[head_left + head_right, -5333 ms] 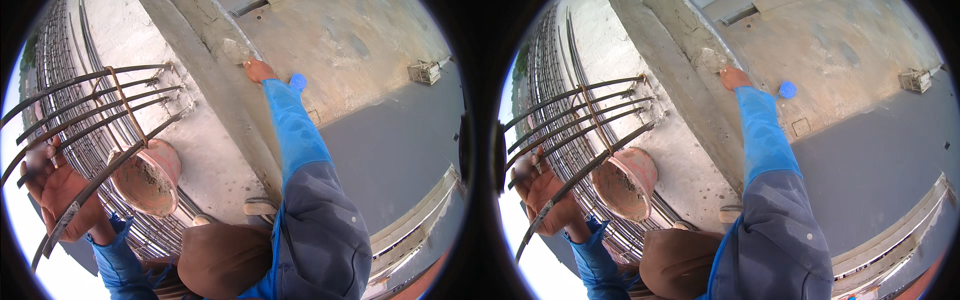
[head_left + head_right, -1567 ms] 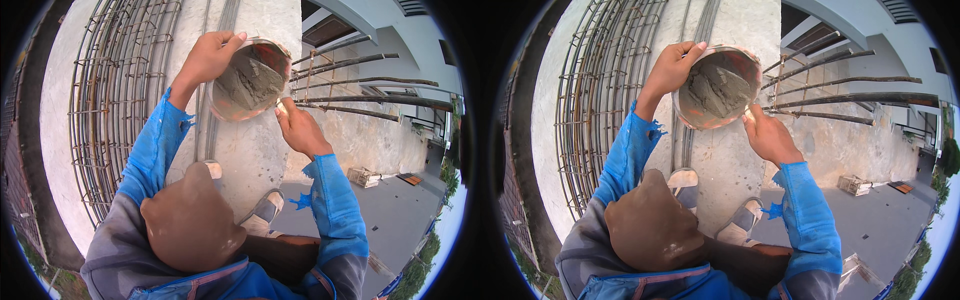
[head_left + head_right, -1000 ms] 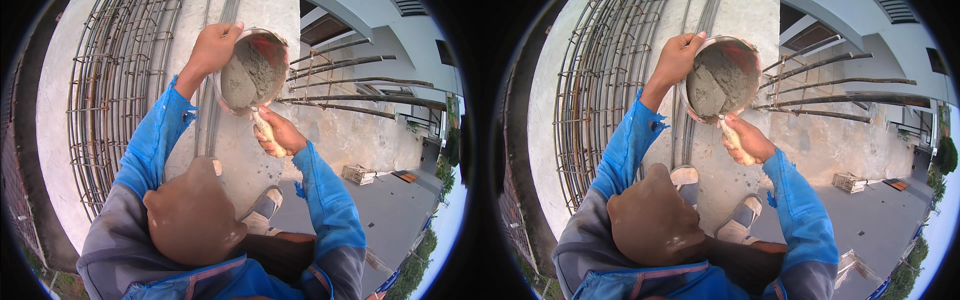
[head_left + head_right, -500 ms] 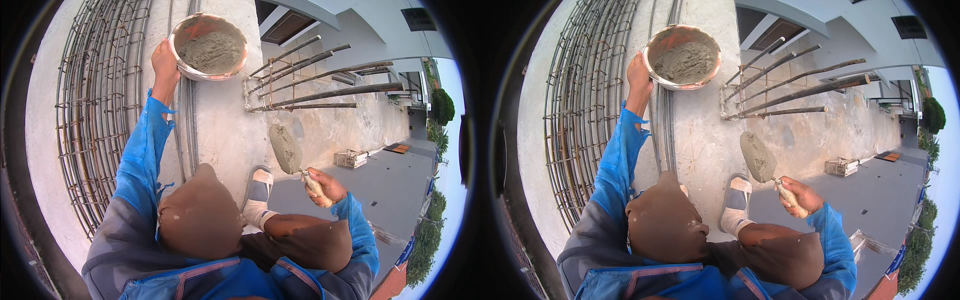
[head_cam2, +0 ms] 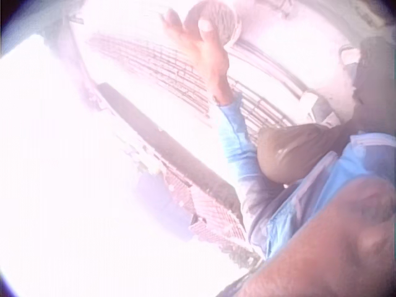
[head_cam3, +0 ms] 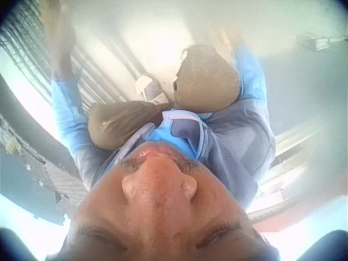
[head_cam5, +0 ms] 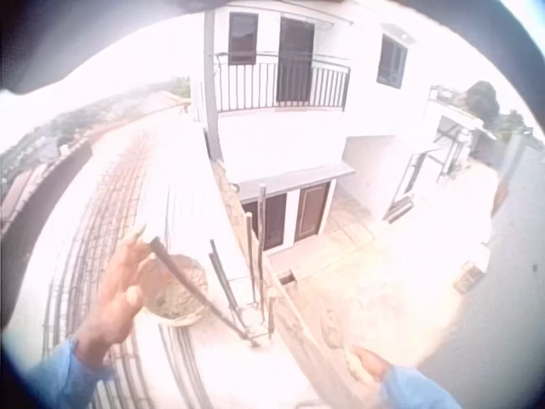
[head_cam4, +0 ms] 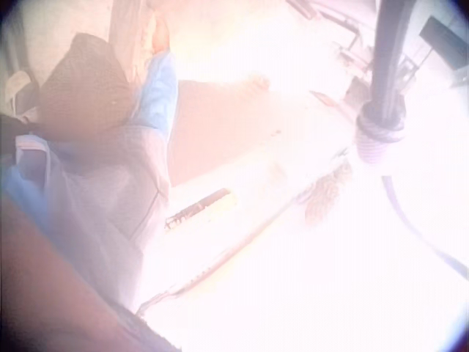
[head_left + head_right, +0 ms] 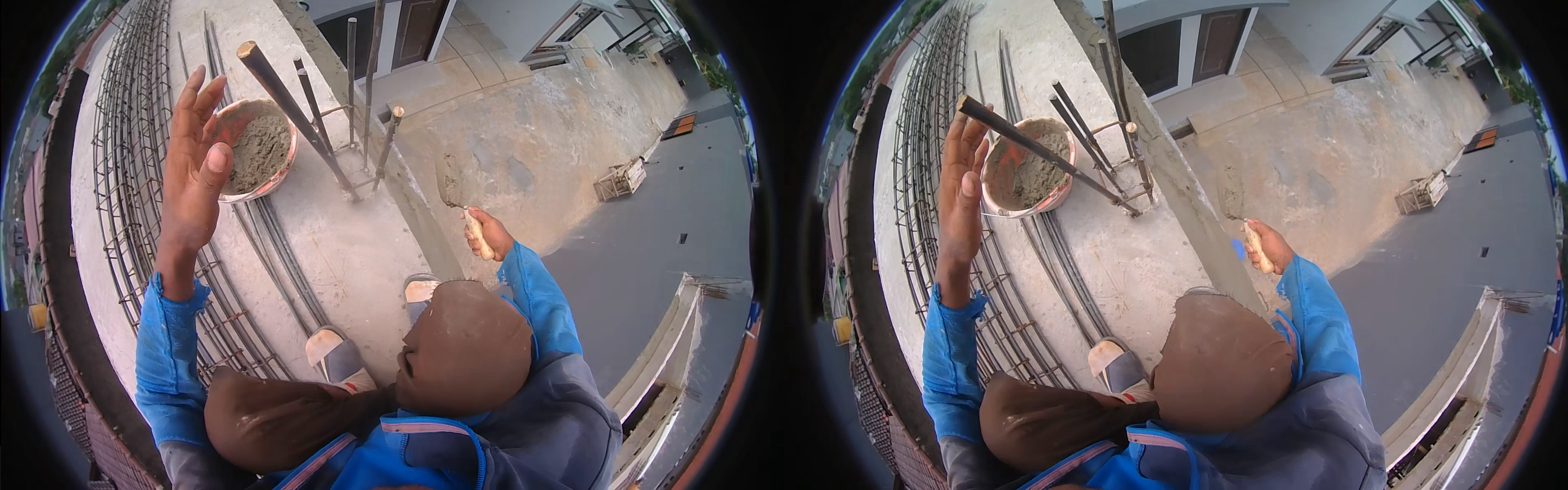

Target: The person scoops cement from a bucket using a trowel and applies it to a concrete ledge. They repeatedly smooth the surface along the edge of the ledge.

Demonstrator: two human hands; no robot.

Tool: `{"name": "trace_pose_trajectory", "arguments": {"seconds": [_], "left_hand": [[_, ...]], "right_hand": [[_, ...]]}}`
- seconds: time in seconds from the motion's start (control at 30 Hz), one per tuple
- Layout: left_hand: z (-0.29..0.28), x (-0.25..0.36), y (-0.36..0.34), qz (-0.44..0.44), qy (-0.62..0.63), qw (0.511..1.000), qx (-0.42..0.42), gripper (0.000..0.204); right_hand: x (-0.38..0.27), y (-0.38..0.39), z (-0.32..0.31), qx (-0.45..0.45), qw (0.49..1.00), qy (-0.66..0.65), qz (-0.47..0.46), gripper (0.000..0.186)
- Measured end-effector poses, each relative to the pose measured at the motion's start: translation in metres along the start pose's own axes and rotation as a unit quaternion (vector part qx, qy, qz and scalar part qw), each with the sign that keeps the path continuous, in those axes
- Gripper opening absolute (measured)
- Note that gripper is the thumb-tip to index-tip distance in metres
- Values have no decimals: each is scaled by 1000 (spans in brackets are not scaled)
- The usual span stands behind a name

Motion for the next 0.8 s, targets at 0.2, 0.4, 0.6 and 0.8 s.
{"name": "trace_pose_trajectory", "arguments": {"seconds": [0.2,0.4,0.6,0.8], "left_hand": [[89,49,-30,58,42,995,-67,134],[100,28,-39,60,173,983,-7,81],[93,37,-31,122,118,984,-53,69],[58,40,9,87,89,991,-52,74]], "right_hand": [[41,-98,-45,58,992,-107,-28,36],[58,-136,-69,80,992,-100,-20,34],[31,-165,-87,136,990,-1,-35,29],[41,-213,-90,365,872,297,-132,34]]}}
Point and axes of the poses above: each hand's wrist, its own y-axis away from the middle knuckle, its own z-axis out of the palm, x = y × z, the point moved 5 cm from there along -y, towards the middle knuckle, and after that the axes turned 4 degrees about -x, right-handed, at the moved point
